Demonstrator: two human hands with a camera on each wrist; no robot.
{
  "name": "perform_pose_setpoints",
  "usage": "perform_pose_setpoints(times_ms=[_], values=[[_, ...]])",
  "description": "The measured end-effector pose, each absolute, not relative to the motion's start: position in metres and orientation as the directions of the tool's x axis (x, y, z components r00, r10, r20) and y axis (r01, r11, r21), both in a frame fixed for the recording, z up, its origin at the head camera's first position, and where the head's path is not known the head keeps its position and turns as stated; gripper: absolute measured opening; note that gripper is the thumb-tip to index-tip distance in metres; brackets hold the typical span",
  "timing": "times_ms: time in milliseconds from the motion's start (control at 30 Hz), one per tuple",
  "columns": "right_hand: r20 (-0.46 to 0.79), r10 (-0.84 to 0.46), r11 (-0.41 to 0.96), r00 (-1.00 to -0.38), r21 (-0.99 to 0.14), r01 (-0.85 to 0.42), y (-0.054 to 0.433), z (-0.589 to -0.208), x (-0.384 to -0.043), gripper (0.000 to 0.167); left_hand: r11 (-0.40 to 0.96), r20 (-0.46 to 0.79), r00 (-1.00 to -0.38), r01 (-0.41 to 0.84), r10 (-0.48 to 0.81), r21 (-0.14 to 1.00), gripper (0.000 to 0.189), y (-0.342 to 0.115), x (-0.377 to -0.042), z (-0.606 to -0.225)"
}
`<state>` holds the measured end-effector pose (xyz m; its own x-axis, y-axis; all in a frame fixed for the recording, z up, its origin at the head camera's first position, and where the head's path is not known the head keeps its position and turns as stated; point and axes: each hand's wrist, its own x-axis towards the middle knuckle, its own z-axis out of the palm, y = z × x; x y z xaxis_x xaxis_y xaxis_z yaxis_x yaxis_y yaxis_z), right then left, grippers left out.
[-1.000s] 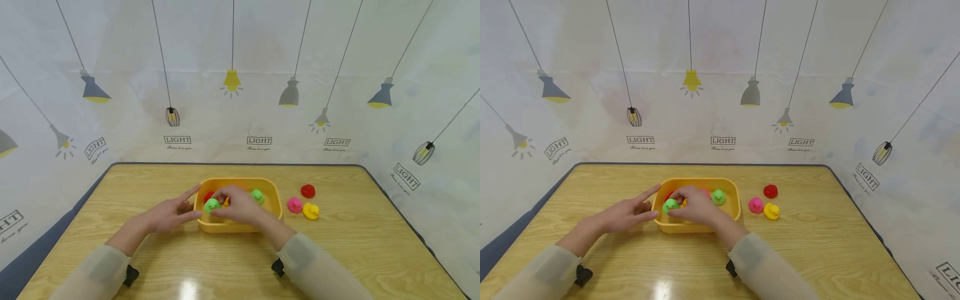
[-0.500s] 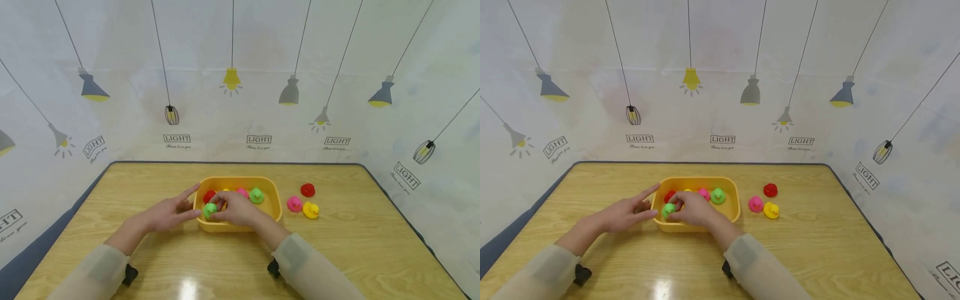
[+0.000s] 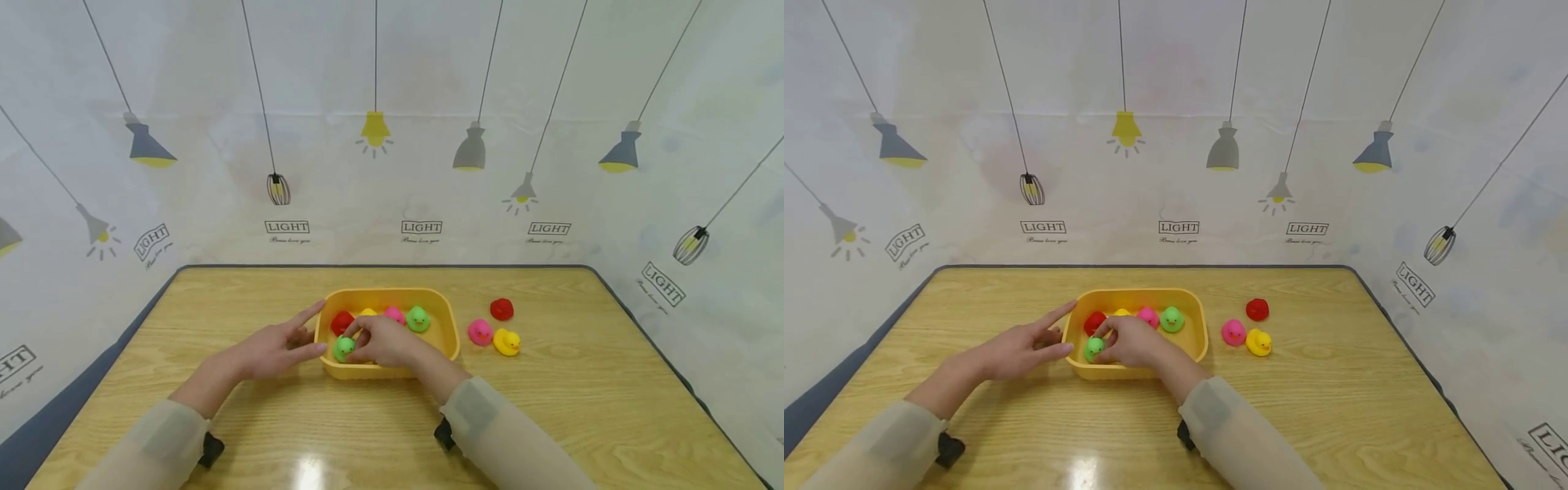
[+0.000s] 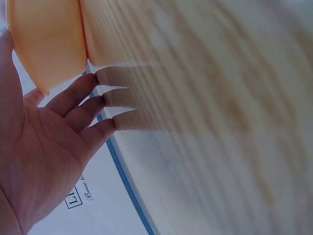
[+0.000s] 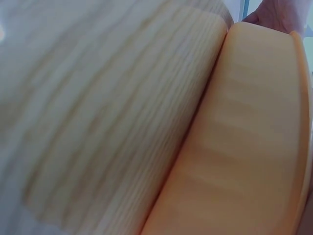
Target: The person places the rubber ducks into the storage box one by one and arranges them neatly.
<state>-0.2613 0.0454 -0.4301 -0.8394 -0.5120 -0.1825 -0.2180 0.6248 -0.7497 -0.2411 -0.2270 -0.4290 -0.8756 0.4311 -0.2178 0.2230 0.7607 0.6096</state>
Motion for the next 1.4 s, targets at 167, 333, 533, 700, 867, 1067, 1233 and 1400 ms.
perform_pose_setpoints(times_ms=[167, 333, 533, 700, 867, 1067, 1233, 1400], values=[[-0.199, -0.511, 0.619, -0.836, -0.761, -0.197, 0.0457, -0.4313, -0.2624, 0.032, 0.762, -0.222, -0.875, 0.219, 0.43, 0.609, 0.089, -0.227, -0.2418, -0.4293], [-0.206, -0.515, 0.606, -0.832, -0.774, -0.183, 0.0463, -0.4327, -0.2636, 0.031, 0.761, -0.225, -0.875, 0.216, 0.429, 0.612, 0.089, -0.2274, -0.2417, -0.4299], [-0.199, -0.524, 0.579, -0.828, -0.796, -0.175, 0.047, -0.4335, -0.2641, 0.028, 0.763, -0.233, -0.875, 0.207, 0.424, 0.612, 0.09, -0.2268, -0.2415, -0.4292], [-0.2, -0.52, 0.576, -0.83, -0.8, -0.168, 0.0469, -0.434, -0.2643, 0.025, 0.764, -0.232, -0.876, 0.208, 0.423, 0.611, 0.09, -0.2267, -0.2413, -0.4288], [-0.198, -0.522, 0.566, -0.83, -0.808, -0.164, 0.047, -0.4348, -0.2649, 0.026, 0.767, -0.235, -0.877, 0.203, 0.419, 0.609, 0.09, -0.2263, -0.241, -0.4284], [-0.209, -0.51, 0.577, -0.834, -0.803, -0.151, 0.047, -0.434, -0.2641, 0.024, 0.763, -0.23, -0.877, 0.206, 0.422, 0.613, 0.09, -0.2262, -0.2406, -0.4276], [-0.209, -0.504, 0.58, -0.838, -0.801, -0.15, 0.0468, -0.4334, -0.2637, 0.024, 0.76, -0.218, -0.878, 0.216, 0.425, 0.613, 0.089, -0.2264, -0.2402, -0.4275], [-0.204, -0.505, 0.579, -0.838, -0.801, -0.154, 0.0465, -0.435, -0.2646, 0.024, 0.761, -0.228, -0.879, 0.204, 0.419, 0.615, 0.09, -0.2261, -0.2405, -0.4287]])
